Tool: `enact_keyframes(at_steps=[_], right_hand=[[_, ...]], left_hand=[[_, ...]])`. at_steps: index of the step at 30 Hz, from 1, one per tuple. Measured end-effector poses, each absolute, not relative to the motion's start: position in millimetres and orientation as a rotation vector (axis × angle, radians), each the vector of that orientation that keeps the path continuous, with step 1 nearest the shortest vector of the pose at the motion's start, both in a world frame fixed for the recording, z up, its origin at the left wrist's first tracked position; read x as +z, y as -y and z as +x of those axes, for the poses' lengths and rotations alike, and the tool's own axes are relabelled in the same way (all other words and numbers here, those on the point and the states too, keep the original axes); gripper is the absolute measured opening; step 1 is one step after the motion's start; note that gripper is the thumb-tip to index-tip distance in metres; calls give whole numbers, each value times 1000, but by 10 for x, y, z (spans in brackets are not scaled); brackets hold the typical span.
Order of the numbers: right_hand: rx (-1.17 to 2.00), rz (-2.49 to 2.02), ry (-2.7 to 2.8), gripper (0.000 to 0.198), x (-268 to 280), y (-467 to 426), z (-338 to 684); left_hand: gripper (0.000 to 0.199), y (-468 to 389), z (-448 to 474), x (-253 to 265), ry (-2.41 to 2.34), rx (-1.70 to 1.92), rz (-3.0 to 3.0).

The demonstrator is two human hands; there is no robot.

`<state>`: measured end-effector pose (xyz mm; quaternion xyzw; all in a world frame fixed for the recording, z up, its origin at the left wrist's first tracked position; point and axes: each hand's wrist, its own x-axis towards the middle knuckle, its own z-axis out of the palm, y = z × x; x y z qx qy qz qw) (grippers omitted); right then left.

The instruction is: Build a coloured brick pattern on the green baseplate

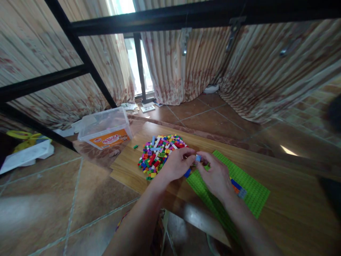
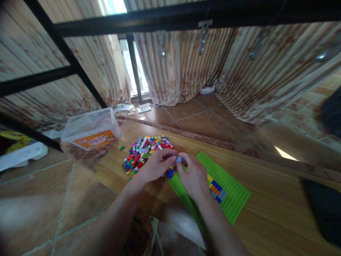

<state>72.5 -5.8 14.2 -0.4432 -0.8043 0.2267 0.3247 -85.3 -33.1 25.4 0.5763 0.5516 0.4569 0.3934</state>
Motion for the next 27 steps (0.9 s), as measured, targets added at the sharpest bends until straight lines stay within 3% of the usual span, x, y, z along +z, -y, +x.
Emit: enact_keyframes(at_steps=[5,9,13,21,27], right_hand=[[608,-1241,2045,28,160,23,800],[674,-1215,2097,28,144,34,798],[769,-1180,2209,30,140,82,759],[805,-1020,2566,19,217,207,671],[806,-996,2516,21,181,215,666]], left_hand=[[26,355,-1365,299,-1964,1443,1147],[24,593,-1909,377,-2404,1119,1034],[22,868,-2109,462,-2177,854,1171],[42,944,-1939,532,-2042,531,1514],[26,885,-1813,485,-2140,402,1632]])
